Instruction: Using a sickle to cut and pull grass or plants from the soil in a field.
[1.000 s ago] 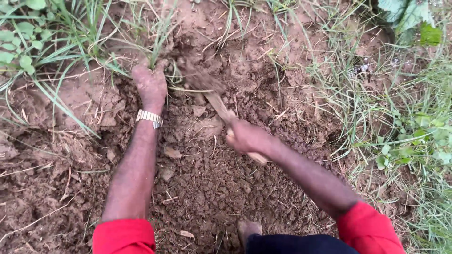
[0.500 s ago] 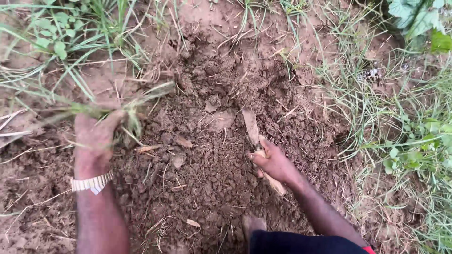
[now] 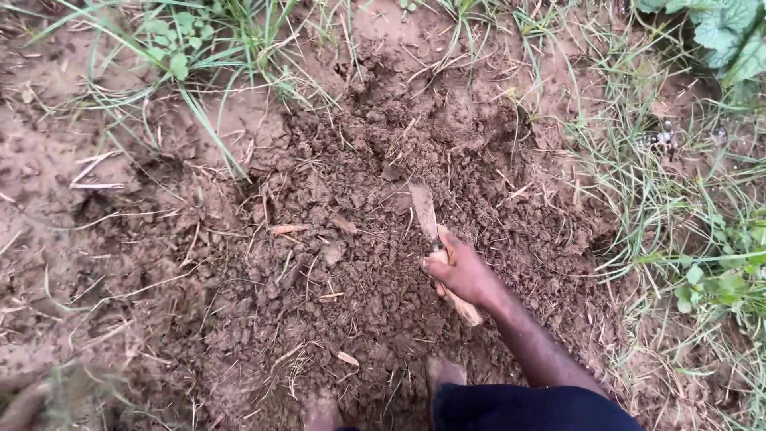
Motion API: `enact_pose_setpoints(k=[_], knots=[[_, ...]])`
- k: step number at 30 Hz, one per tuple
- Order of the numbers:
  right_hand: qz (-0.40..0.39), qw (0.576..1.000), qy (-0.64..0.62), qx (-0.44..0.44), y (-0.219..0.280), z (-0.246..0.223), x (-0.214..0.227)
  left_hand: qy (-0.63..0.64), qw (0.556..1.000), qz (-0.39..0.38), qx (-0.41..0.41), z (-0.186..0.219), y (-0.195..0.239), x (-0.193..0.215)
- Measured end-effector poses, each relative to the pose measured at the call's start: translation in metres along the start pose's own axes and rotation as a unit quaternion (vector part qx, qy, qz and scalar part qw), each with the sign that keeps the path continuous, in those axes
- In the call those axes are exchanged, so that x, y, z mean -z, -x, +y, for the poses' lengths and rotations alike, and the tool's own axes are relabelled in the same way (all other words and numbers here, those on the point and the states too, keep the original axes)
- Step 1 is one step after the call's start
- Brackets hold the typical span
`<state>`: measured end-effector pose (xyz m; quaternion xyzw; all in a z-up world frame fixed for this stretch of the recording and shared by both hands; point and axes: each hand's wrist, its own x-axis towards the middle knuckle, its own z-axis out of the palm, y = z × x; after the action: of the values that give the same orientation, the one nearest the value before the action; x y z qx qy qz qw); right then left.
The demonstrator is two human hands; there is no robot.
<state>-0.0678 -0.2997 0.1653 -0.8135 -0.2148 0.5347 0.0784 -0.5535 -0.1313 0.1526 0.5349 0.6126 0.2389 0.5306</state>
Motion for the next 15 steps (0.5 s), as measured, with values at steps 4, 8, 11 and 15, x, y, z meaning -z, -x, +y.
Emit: enact_pose_setpoints(k=[4, 8, 11, 15], knots=[[-0.022, 0.998, 0.061, -0.027, 0.032, -0.041, -0.005, -0.037, 0.999, 0.013, 0.001, 0.006, -0.002, 0.000], [-0.018, 0.994, 0.110, -0.017, 0.027, -0.037, -0.014, -0.064, 0.998, 0.026, 0.001, 0.013, -0.006, -0.008], [-0.007, 0.980, 0.194, 0.042, 0.020, -0.025, -0.027, -0.090, 0.995, 0.041, 0.009, 0.014, 0.006, -0.002], [-0.003, 0.962, 0.261, 0.078, 0.012, -0.014, -0.048, -0.295, 0.954, -0.009, 0.045, 0.084, -0.015, -0.091]])
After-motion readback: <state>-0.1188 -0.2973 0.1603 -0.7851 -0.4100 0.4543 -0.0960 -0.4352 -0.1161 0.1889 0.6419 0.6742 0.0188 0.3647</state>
